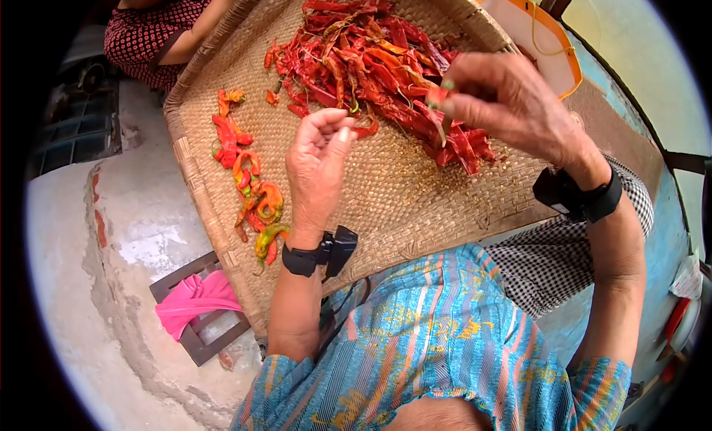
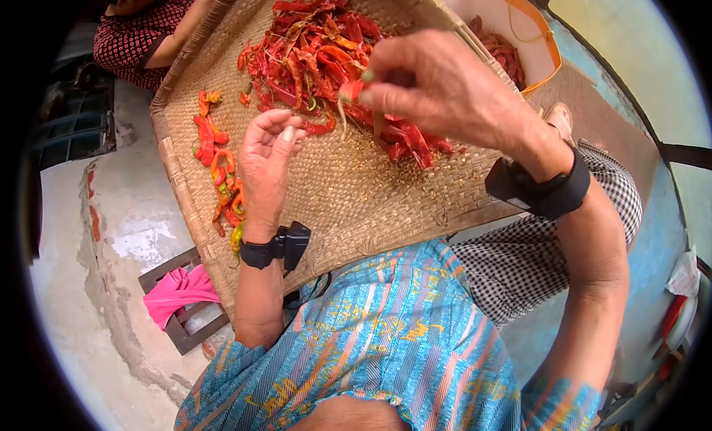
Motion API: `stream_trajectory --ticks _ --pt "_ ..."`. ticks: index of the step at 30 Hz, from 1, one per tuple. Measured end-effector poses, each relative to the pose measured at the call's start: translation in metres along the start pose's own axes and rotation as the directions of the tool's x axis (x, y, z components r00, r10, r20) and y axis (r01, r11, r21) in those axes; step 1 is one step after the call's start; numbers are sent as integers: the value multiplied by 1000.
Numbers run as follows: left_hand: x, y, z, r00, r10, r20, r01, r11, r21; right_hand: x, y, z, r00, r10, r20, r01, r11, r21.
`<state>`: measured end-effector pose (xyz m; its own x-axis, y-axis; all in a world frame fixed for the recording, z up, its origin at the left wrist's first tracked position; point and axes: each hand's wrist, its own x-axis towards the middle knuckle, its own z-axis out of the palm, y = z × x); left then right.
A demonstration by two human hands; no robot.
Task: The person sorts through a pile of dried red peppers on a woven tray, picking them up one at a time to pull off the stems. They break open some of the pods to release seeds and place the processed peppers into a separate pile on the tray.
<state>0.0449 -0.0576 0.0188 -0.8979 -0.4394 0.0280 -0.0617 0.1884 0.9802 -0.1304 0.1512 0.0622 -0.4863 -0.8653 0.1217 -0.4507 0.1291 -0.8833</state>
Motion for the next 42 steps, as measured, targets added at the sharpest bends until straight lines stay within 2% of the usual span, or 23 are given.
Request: stream_trajectory --ticks 1,2,3,4,5,7,11,13,15,17,19,21,22,25,27,28,32,35,36,39,40,41,42 --pt "3 -8 -12 993 11 -118 12 980 198 0 5 -7 993 -12 -120 11 1000 -12" --pt "4 -12 -23 993 12 -116 11 980 199 2 15 -22 982 -41 -184 21 994 -105" --pt "5 -14 -32 997 29 -71 10 871 492 2 22 -37 967 -74 -242 26 980 -197" --pt "5 -17 -37 999 33 -26 -3 677 736 2 19 -45 925 -57 -377 -15 983 -185" --pt "3 -21 -38 999 35 -31 -1 678 736 3 16 -53 864 -41 -503 -51 985 -168" --pt "-1 -27 -41 999 -9 -31 29 648 761 1 22 -70 777 -197 -598 -224 801 -555" --pt "-2 -32 -33 998 -61 -15 52 673 738 1 25 -74 726 -137 -674 -349 771 -533" --pt "-1 -37 -31 998 -58 -17 51 658 752 -1 42 -75 709 -208 -674 -355 720 -596" --pt "0 -40 -30 1000 -24 -10 23 656 754 0 45 -77 791 -337 -511 -140 713 -687" --pt "-2 -45 -31 1000 3 -18 11 660 751 2 35 -69 805 -275 -525 -209 697 -686" --pt "-3 -43 -28 999 30 -24 -2 664 748 1 21 -65 845 -292 -449 -131 700 -702" --pt "-7 -34 -23 990 -44 -133 121 745 656 4 45 -69 830 -274 -487 -174 701 -692" --pt "-8 -30 -23 990 -43 -133 120 745 657 3 56 -73 844 -293 -448 -129 701 -702" --pt "-9 -27 -22 999 -31 -26 40 742 669 1 63 -77 859 -311 -407 -81 703 -707" --pt "-2 -31 -17 968 173 182 -251 670 698 2 63 -75 861 -308 -404 -77 707 -703" --pt "1 -28 -13 945 214 246 -326 599 731 2 63 -73 862 -297 -411 -74 728 -682" --pt "11 -31 -1 894 271 357 -445 459 769 2 57 -66 886 -266 -381 -82 717 -693" --pt "9 -30 1 919 200 340 -394 424 816 1 47 -55 896 -197 -397 -123 749 -651" --pt "9 -31 1 918 201 341 -395 423 815 1 40 -53 909 -212 -359 -77 761 -645" --pt "8 -35 5 938 215 273 -346 534 771 0 33 -47 940 -188 -283 -28 787 -616" --pt "7 -35 6 966 168 199 -260 645 719 1 36 -45 918 -321 -232 96 750 -655" --pt "6 -35 7 985 111 131 -169 741 650 1 35 -39 917 -322 -234 95 748 -657" --pt "5 -31 10 985 113 134 -173 740 649 1 28 -30 948 -237 -214 89 840 -535"
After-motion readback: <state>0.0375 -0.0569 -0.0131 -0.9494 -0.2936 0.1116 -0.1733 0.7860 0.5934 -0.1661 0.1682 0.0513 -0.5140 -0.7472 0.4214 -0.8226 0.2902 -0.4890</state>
